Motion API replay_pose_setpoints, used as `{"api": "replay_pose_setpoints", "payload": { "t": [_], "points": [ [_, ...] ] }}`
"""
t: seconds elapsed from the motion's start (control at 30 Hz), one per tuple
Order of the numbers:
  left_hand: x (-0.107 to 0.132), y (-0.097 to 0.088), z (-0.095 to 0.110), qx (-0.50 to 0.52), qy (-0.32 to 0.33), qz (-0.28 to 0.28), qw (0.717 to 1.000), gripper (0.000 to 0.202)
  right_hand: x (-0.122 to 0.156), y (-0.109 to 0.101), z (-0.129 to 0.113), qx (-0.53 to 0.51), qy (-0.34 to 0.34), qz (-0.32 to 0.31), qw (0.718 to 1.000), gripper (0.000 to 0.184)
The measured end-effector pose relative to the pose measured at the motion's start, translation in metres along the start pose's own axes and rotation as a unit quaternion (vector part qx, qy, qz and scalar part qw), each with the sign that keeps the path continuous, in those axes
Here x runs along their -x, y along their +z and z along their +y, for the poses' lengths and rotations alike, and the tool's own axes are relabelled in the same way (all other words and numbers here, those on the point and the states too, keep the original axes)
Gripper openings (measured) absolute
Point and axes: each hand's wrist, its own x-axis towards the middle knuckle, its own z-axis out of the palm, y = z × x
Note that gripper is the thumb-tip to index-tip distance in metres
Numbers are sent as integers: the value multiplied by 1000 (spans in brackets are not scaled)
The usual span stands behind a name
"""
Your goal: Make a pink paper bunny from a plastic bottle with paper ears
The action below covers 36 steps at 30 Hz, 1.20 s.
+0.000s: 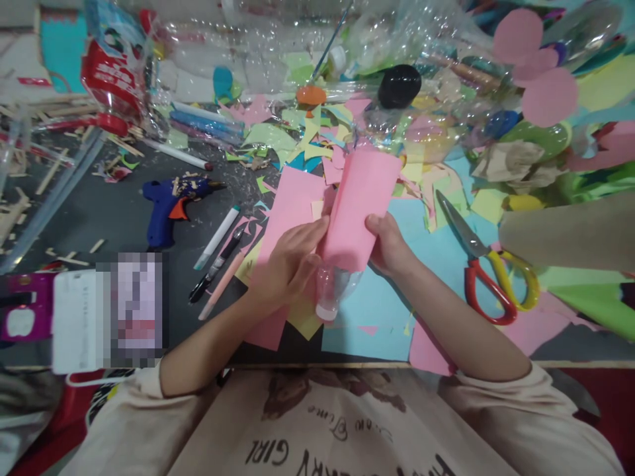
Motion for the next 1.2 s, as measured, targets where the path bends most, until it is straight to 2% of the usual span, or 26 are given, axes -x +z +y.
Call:
{"api": "replay_pose_setpoints", "payload": {
  "t": [0.2, 0.4, 0.5, 0.57, 0.63, 0.7, 1.0, 1.2],
  "points": [
    [4, -1, 2, -27, 51, 4, 998, 51, 0, -2, 2, 1, 4, -1, 1000, 59],
    [4, -8, 1, -38, 150, 89, 984, 42, 0, -1, 2, -9, 6, -16, 1000, 57],
    [1, -9, -1, -74, 126, 87, 985, 46, 0, 0, 1, -8, 10, -38, 999, 63],
    [-1, -7, -3, -89, 98, 38, 990, 54, 0, 1, 1, -10, 10, -49, 999, 67],
    [-2, -5, -4, -101, 97, -11, 990, 61, 0, 2, 1, -9, 8, -54, 998, 70],
    [-2, -3, -4, -110, 102, -30, 988, 62, 0, 2, 1, -7, 6, -57, 998, 72],
    [2, -6, 5, -59, 106, 10, 993, 52, 0, 6, -2, -12, 9, -81, 997, 80],
    [1, -4, 0, -13, 87, 20, 996, 56, 0, -2, 4, 26, 18, -97, 995, 79]
  ]
}}
